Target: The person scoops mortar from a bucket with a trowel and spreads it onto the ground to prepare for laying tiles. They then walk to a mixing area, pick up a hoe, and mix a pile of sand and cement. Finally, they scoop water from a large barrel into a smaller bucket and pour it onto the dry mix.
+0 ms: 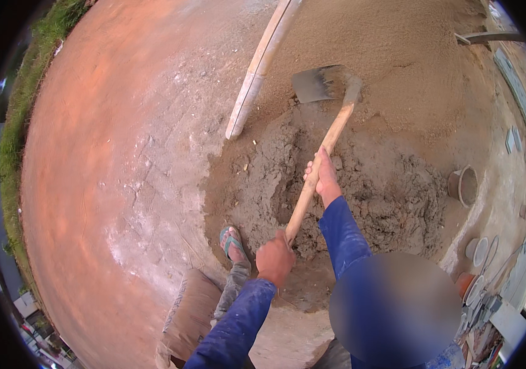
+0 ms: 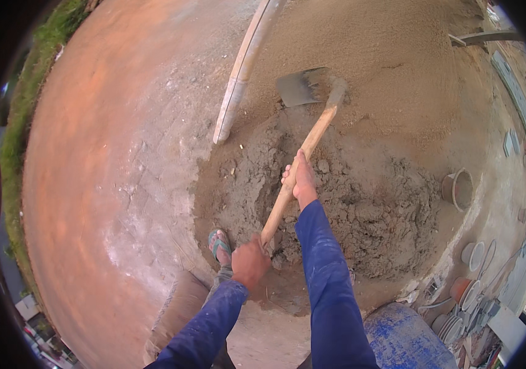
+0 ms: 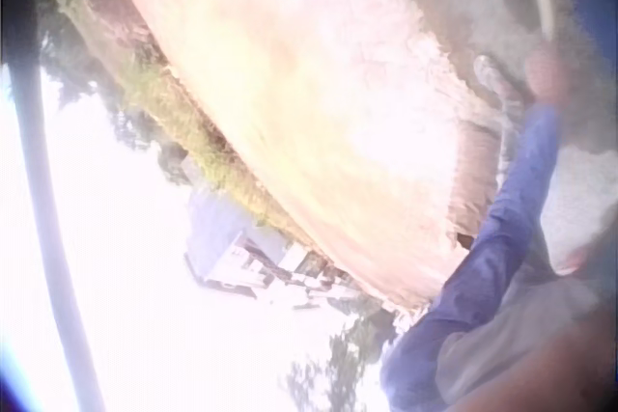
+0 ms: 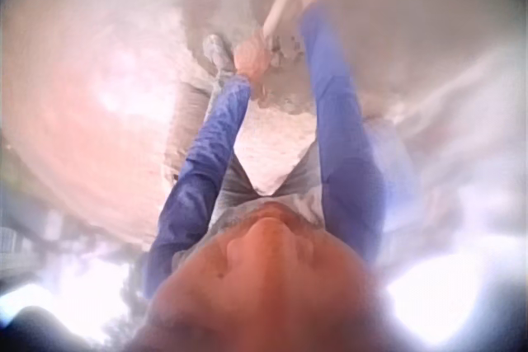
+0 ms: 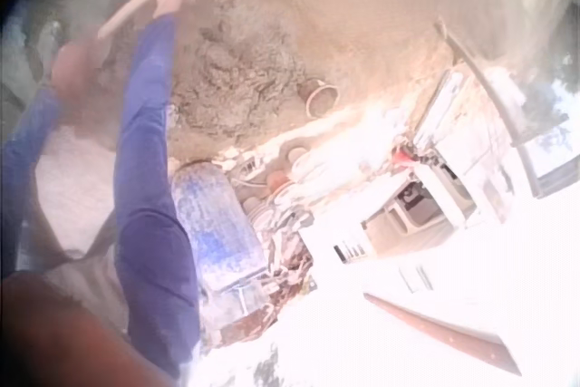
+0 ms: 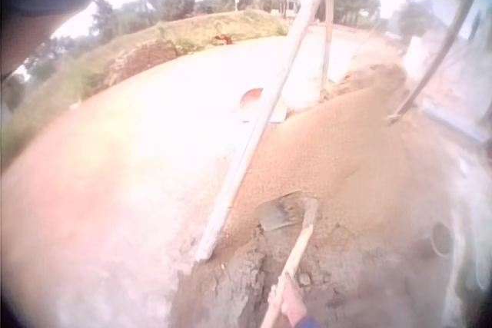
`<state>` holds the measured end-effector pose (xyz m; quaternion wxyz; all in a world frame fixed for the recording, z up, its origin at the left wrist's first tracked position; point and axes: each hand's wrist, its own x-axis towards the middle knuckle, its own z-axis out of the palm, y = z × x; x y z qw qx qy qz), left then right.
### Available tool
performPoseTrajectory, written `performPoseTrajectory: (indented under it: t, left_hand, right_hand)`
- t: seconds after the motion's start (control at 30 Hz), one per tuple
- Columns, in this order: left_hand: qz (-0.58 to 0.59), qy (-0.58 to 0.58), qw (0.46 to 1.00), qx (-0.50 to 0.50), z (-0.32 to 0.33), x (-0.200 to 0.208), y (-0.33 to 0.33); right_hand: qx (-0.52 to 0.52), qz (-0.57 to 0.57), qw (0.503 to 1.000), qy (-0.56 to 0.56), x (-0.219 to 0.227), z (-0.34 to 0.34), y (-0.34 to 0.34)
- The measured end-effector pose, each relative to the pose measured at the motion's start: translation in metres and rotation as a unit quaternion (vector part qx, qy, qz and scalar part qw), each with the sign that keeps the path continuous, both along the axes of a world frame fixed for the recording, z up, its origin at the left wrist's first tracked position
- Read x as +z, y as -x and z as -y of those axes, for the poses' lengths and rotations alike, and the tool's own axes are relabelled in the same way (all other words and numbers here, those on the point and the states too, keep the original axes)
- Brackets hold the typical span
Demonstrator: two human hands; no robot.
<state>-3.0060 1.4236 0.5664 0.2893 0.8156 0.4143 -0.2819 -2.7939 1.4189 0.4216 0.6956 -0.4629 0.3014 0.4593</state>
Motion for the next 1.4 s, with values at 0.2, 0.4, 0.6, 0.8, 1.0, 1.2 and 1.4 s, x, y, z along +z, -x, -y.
performPoseTrajectory:
  t: [0.2,0.4,0.6,0.8,1.0,1.2,1.4]
  left_hand:
    - [-0.041,0.021,0.999,0.011,-0.029,-0.002,0.008]
    - [-0.082,0.116,0.988,0.058,0.062,0.052,0.086]
    - [-0.096,0.147,0.984,0.042,0.166,0.089,0.129]
    - [-0.128,0.209,0.969,0.005,0.256,0.113,0.233]
    - [0.013,0.263,0.963,0.059,0.293,0.074,0.32]
    - [-0.027,0.099,0.994,-0.023,0.21,0.017,0.119]
    - [-0.009,-0.013,0.997,-0.08,0.12,-0.025,-0.071]
  right_hand:
    - [0.085,-0.019,0.991,0.097,-0.023,-0.049,0.03]
    - [0.157,-0.067,0.967,0.191,0.024,0.036,0.128]
    - [0.123,-0.098,0.972,0.174,0.055,0.15,0.179]
    - [0.058,-0.113,0.957,0.26,0.124,0.268,0.25]
    - [-0.021,0.083,0.943,0.321,0.158,0.296,0.267]
    - [-0.012,0.02,0.989,0.149,0.094,0.227,0.101]
    - [-0.042,0.044,0.997,0.046,-0.029,0.138,-0.053]
